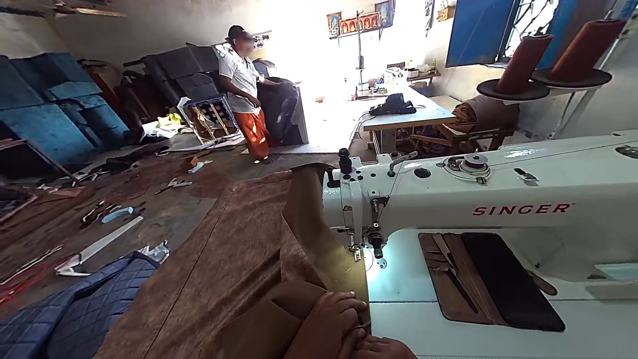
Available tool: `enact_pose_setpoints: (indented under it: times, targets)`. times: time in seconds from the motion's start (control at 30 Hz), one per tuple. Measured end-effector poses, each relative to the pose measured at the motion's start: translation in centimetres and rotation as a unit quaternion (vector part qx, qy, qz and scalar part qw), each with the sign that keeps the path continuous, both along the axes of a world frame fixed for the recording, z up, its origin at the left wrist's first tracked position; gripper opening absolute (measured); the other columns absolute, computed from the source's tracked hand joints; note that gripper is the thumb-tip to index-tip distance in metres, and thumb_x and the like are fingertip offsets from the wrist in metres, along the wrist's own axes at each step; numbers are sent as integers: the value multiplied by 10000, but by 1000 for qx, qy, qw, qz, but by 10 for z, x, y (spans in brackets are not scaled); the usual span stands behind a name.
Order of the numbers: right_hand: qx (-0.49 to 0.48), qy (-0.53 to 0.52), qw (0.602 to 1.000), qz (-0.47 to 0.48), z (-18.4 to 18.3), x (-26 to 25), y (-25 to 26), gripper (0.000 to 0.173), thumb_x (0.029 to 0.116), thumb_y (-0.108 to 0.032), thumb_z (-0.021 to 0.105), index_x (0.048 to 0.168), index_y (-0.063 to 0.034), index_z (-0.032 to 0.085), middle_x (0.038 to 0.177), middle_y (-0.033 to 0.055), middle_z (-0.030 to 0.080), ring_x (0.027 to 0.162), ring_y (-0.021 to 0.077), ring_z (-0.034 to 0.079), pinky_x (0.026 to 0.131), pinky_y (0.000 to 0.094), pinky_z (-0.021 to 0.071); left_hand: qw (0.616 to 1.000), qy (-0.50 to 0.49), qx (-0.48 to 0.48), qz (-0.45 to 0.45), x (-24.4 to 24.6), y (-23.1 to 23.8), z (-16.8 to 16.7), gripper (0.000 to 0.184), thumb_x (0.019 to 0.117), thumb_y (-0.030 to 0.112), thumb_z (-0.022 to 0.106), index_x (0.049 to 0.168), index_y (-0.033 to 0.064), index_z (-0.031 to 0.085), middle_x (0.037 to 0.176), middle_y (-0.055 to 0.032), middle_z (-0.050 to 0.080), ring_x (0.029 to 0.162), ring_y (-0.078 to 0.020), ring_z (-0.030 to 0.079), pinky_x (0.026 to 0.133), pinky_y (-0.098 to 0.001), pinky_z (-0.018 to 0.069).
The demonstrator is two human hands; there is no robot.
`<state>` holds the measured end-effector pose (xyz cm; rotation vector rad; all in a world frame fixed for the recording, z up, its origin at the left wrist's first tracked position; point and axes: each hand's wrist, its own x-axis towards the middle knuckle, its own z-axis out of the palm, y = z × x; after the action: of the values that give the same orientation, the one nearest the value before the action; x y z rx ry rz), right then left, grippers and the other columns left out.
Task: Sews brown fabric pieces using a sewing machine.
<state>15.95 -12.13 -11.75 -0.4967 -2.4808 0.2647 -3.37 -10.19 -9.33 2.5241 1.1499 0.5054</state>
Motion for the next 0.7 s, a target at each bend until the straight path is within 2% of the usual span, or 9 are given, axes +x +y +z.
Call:
enact_pose_setpoints:
  times: [0.1,0.23,0.33,0.43,0.53,0.7]
  targets:
    - [4,3,1000,-8,-2,-3,9,151,910,58,610,917,-31,732,878,131,751,849,279,754,739,395,611,1000,-1,6,-1,-1,10,-1,330,1031,242,546,853,10,699,1308,-80,705,1330,-285,588,1108,-516,425]
    - [3,-2,1000,-9,-1,-3,19,168,906,66,612,929,-38,743,907,113,761,888,259,756,775,382,610,1000,5,18,-4,-2,24,-3,344,1035,262,531,841,24,686,1311,-70,703,1327,-268,590,1109,-500,427]
    - [9,-1,1000,-28,-4,-4,25,184,918,61,601,941,-57,741,920,97,763,903,245,754,799,374,611,1000,5,27,-9,-3,32,-2,346,1043,265,520,886,15,701,1309,-88,701,1304,-279,609,1106,-496,439]
    - [17,8,999,-40,-7,-7,28,190,929,61,589,954,-54,739,953,99,765,963,243,751,888,369,597,999,-2,43,-12,-4,41,-4,312,1031,246,533,928,24,725,1235,-93,728,1254,-288,639,1080,-499,465]
    - [1,12,999,-50,-8,-9,29,227,940,64,577,1015,-65,748,997,111,760,1049,271,733,993,398,561,999,3,41,-10,-4,52,-6,322,1025,263,532,920,27,724,1159,-112,737,1225,-301,646,1071,-502,470]
    - [-24,5,998,-63,-8,-10,29,273,934,78,574,1089,-67,747,1098,139,757,1145,323,706,1043,471,536,997,3,72,-9,-5,68,-9,333,1027,279,527,921,41,733,1121,-105,746,1196,-299,661,1045,-492,493]
